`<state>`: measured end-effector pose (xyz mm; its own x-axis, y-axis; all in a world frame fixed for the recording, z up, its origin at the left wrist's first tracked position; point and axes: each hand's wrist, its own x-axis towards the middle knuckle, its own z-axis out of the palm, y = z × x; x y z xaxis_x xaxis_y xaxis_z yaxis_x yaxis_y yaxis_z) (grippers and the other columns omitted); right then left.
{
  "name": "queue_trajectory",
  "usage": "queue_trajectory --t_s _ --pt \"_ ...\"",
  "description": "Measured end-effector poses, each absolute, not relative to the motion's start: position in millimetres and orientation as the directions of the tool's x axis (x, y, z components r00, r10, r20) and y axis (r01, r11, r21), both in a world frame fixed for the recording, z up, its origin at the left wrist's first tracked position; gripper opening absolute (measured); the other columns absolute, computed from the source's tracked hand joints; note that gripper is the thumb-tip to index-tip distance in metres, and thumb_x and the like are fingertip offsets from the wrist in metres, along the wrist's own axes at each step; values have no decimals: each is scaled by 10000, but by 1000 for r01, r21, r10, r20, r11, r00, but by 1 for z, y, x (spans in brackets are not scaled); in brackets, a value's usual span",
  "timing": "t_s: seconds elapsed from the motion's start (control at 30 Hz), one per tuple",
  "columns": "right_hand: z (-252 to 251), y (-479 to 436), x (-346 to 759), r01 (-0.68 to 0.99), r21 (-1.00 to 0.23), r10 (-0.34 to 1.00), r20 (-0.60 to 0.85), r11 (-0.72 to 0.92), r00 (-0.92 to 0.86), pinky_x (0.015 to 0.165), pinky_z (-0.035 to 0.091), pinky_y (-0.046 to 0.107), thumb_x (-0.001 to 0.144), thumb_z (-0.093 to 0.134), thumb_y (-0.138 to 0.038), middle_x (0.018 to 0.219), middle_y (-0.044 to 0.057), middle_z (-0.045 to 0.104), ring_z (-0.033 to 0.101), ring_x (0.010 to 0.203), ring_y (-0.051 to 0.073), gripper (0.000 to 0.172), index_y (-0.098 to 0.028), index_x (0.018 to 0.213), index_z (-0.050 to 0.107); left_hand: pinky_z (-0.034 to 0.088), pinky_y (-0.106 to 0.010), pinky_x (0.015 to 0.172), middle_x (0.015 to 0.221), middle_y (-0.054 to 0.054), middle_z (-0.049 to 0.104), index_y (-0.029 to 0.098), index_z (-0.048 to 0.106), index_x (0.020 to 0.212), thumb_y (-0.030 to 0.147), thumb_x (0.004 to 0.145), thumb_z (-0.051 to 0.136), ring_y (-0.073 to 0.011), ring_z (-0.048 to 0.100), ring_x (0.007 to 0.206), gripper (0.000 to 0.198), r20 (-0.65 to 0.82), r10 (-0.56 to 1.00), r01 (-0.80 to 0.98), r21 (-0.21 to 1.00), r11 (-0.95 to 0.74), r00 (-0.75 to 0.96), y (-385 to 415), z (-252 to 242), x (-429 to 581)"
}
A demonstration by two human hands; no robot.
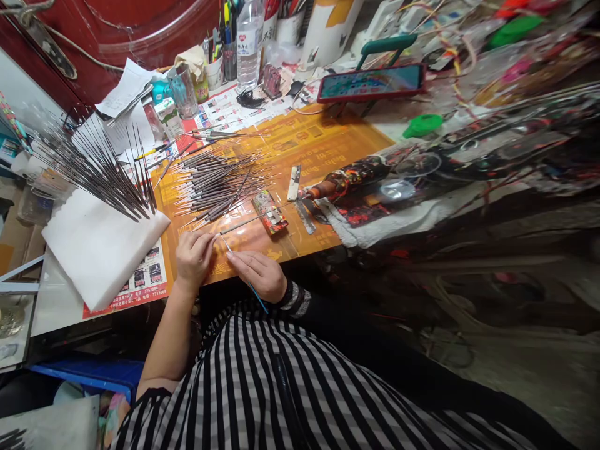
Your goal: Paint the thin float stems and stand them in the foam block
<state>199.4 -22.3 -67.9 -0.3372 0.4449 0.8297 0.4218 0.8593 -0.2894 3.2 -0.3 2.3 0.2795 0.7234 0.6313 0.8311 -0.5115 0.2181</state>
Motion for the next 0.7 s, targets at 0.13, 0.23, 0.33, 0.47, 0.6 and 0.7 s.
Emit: queue_trajectory --t_s 0.13,0.23,0.33,0.47,0.6,0.7 --pt "-65 -23 200 414 -298 447 831 860 -330 964 618 385 973 554 -66 1219 154 726 697 1144 246 578 -130 1531 417 508 -320 802 904 -58 702 198 702 980 267 992 558 -170 621 838 160 648 710 830 211 -516 276 0 1 3" --pt "-64 -23 199 405 -310 453 829 860 -327 966 618 391 961 569 -53 1220 160 726 699 1141 253 602 -130 1536 410 511 -318 803 905 -60 705 196 704 989 266 988 564 -172 621 844 156 662 695 824 207 -528 279 0 1 4" --pt "-64 -23 199 406 -310 454 828 860 -329 964 620 394 956 571 -47 1219 158 727 704 1132 255 624 -135 1547 391 515 -327 812 910 -63 705 201 708 982 282 993 554 -175 628 848 175 638 722 831 227 -507 266 0 0 3" --pt "-65 -24 200 418 -316 469 816 852 -339 982 614 390 963 559 -57 1231 155 723 699 1152 249 594 -143 1533 417 516 -338 825 915 -66 704 205 713 975 297 998 544 -177 636 851 193 604 754 837 249 -487 258 0 1 3" --pt "-63 -24 201 439 -297 465 813 848 -349 970 617 391 977 526 -62 1230 155 723 702 1143 249 564 -141 1526 424 513 -324 815 914 -63 703 200 710 985 273 990 559 -174 629 854 167 624 733 828 239 -508 269 -1 2 3" --pt "-62 -24 201 435 -285 450 824 854 -344 950 623 390 975 528 -61 1216 159 727 702 1137 254 574 -126 1533 409 513 -316 808 912 -59 701 197 707 993 260 983 571 -173 620 850 150 650 708 821 224 -525 276 -1 2 4"
